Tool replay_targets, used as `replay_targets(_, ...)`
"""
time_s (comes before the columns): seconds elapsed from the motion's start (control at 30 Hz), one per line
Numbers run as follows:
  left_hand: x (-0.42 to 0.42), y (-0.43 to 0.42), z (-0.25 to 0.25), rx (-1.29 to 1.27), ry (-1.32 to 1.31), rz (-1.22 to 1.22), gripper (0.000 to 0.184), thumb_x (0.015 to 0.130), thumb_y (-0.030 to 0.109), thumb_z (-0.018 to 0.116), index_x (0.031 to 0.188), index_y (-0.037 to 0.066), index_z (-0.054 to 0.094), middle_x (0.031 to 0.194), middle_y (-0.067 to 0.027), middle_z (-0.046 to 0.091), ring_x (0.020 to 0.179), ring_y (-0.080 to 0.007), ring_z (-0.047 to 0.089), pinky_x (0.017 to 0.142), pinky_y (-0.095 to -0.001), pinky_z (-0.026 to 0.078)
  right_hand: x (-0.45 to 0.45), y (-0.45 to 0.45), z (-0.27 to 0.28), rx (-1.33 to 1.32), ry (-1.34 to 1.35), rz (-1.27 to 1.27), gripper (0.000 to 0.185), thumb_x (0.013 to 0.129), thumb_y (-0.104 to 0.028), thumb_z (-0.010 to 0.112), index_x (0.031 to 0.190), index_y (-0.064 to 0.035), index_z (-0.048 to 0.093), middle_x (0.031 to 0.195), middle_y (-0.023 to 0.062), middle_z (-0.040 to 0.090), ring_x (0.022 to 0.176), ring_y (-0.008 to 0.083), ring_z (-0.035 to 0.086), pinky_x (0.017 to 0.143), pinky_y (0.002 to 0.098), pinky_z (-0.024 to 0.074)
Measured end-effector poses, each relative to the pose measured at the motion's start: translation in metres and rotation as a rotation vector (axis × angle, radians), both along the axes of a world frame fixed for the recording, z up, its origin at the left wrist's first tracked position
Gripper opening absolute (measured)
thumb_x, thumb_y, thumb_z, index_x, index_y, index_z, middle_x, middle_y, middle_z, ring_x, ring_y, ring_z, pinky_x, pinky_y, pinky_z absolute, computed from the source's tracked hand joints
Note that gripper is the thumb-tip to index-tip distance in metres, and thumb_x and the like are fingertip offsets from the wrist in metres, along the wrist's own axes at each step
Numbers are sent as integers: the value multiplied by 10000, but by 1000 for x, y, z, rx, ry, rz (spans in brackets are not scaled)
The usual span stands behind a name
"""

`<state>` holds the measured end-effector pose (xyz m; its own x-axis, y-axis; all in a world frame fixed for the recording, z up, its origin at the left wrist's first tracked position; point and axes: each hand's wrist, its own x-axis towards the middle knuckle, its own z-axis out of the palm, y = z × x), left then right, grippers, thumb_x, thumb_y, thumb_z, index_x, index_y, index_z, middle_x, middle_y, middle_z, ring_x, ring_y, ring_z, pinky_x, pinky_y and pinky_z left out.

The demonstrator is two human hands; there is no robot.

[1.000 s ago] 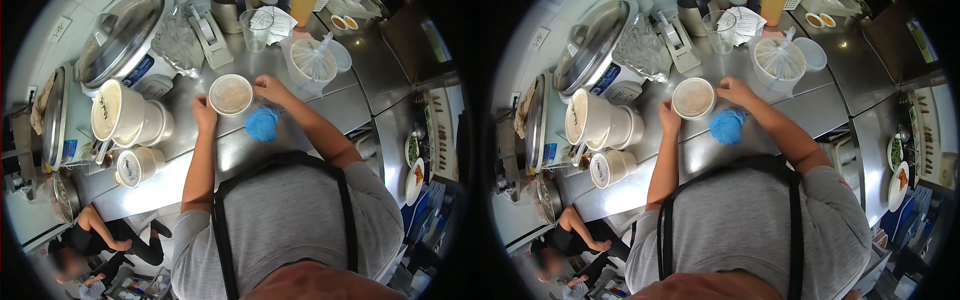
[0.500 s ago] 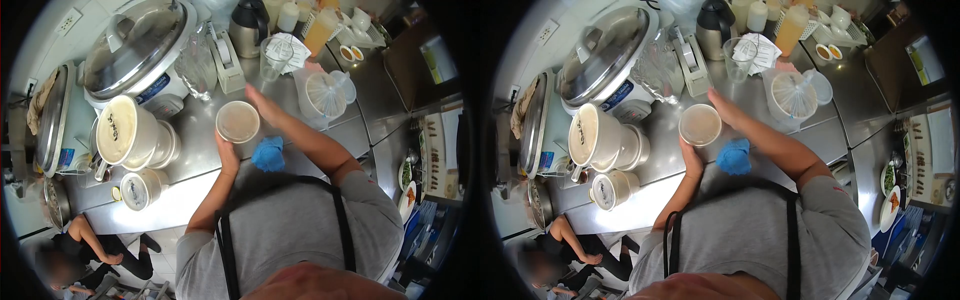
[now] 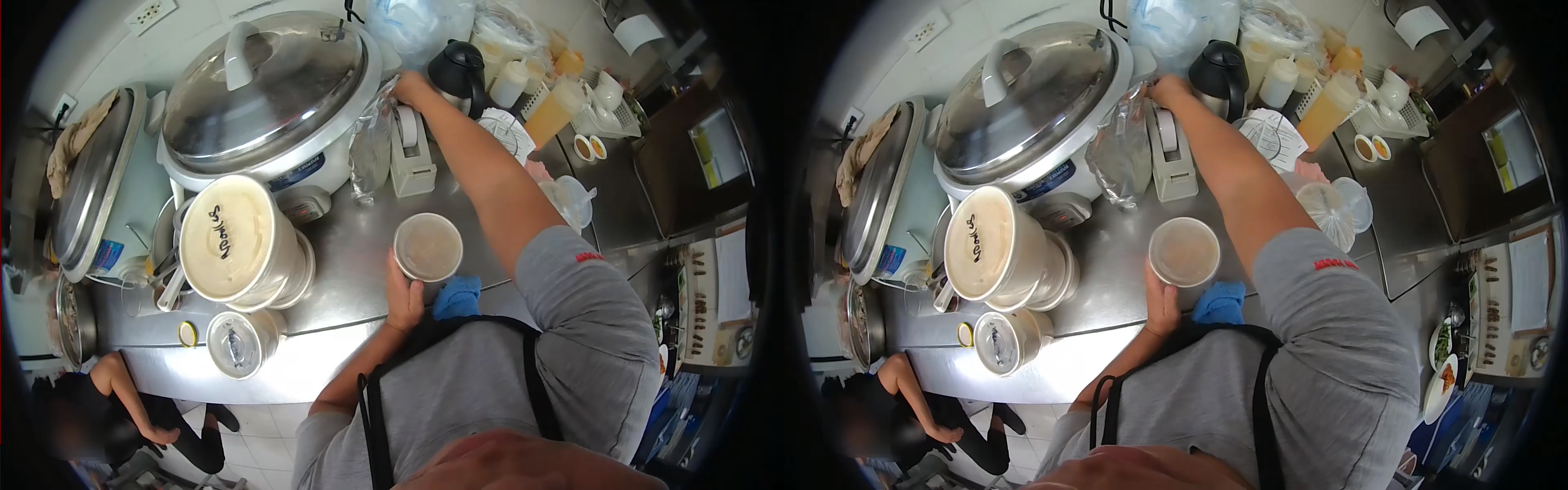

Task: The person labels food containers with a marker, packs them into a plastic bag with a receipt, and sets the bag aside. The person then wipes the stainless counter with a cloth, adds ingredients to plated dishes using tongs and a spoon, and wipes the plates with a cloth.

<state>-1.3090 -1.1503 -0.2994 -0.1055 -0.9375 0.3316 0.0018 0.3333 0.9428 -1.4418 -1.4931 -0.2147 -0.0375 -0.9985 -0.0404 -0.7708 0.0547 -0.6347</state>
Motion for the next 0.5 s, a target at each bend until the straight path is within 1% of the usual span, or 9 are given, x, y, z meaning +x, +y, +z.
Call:
replay_targets(0.1,-1,2,-1,-18,-5,5,628,801,287,355,1234,-111,135,1248,-249,254,1170,-346,254,971,-367,176,0,24,29,-266,100,-126,401,724,-309,527,925,38,517,925,234,548,910,346,519,773,383,412)
replay_targets(0.2,1,5,3,98,-23,32,606,796,233,364,1247,-91,122,1273,-244,210,1197,-337,204,983,-362,153,-7,71,68,-444,9,-229,337,746,-258,490,905,39,474,877,260,543,867,385,514,747,411,409)
replay_targets(0.27,6,3,-1,147,-50,137,599,783,195,382,1255,-70,126,1278,-231,200,1201,-324,193,983,-359,155,-24,108,82,-547,-196,-219,328,758,-270,479,863,41,458,801,250,554,796,403,525,702,407,417)
replay_targets(0.3,10,-2,-7,134,-68,227,600,772,174,396,1258,-57,132,1276,-220,202,1197,-315,197,980,-358,164,-31,134,86,-559,-339,-120,315,758,-267,495,857,30,458,738,197,571,682,315,565,633,356,436)
replay_targets(0.33,17,-6,14,11,-72,292,580,771,167,414,1248,-53,169,1254,-216,237,1179,-322,223,970,-363,180,-29,173,101,-487,-463,-82,238,776,-229,497,848,-3,470,646,96,550,531,160,520,505,266,411)
replay_targets(0.37,22,-10,48,-109,-76,356,560,769,161,432,1237,-50,207,1231,-212,272,1160,-330,248,961,-369,195,-29,207,107,-404,-644,-8,196,787,-208,489,843,-21,471,622,56,524,503,108,478,469,230,380)
replay_targets(0.4,24,-11,75,-168,-155,321,509,772,162,441,1204,-39,263,1179,-212,329,1113,-334,304,926,-370,238,-28,238,108,-311,-827,58,154,797,-187,481,839,-39,472,599,16,498,475,57,436,432,194,349)
replay_targets(0.47,23,-9,114,-280,-311,238,413,777,165,458,1137,-19,374,1075,-212,442,1019,-343,415,857,-372,325,-23,287,99,-203,-877,47,128,807,-172,470,842,-49,469,588,1,479,459,46,416,414,176,328)
replay_targets(0.5,21,-2,120,-114,-364,69,360,786,156,459,1104,-4,405,1002,-186,476,939,-297,452,791,-347,352,-21,308,96,-151,-900,42,115,812,-164,464,843,-54,468,583,-7,470,451,41,406,406,168,317)
